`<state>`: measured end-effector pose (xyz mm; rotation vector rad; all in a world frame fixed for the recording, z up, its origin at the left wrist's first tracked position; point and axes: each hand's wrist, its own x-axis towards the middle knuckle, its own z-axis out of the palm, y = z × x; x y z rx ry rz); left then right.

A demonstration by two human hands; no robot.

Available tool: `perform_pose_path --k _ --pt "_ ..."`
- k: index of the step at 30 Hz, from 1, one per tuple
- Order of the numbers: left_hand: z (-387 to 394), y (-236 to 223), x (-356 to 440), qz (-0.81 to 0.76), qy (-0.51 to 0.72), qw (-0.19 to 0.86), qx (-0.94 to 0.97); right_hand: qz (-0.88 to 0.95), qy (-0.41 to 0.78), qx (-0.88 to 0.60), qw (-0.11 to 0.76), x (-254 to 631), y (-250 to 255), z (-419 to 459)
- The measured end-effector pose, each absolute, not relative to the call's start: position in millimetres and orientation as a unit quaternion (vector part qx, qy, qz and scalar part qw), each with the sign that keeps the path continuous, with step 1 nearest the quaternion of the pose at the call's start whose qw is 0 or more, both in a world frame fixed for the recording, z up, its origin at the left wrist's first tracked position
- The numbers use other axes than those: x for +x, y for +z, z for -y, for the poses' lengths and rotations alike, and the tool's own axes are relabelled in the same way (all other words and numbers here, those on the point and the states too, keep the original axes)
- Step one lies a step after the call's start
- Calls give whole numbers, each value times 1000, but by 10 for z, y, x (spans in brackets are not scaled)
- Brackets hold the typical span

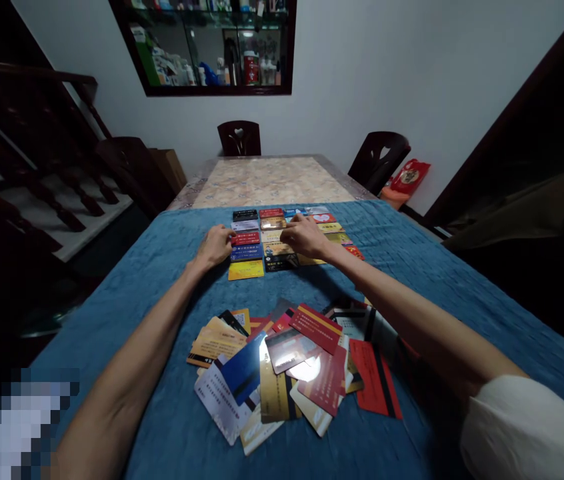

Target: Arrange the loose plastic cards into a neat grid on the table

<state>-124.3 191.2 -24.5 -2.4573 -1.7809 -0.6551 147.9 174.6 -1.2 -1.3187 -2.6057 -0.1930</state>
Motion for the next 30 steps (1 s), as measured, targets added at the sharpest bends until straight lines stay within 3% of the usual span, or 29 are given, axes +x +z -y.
perform_pose_path --k 7,15,30 --pt "-1767 -127 -1055 541 -217 42 -812 882 -81 -448 120 1804 -60 -1513" --pt "-1528 90 -805 484 -228 71 -842 880 -113 -418 195 2211 -189 -1204" --pt "-871 200 9 371 -182 55 -909 833 -113 -507 191 2994 -319 -512"
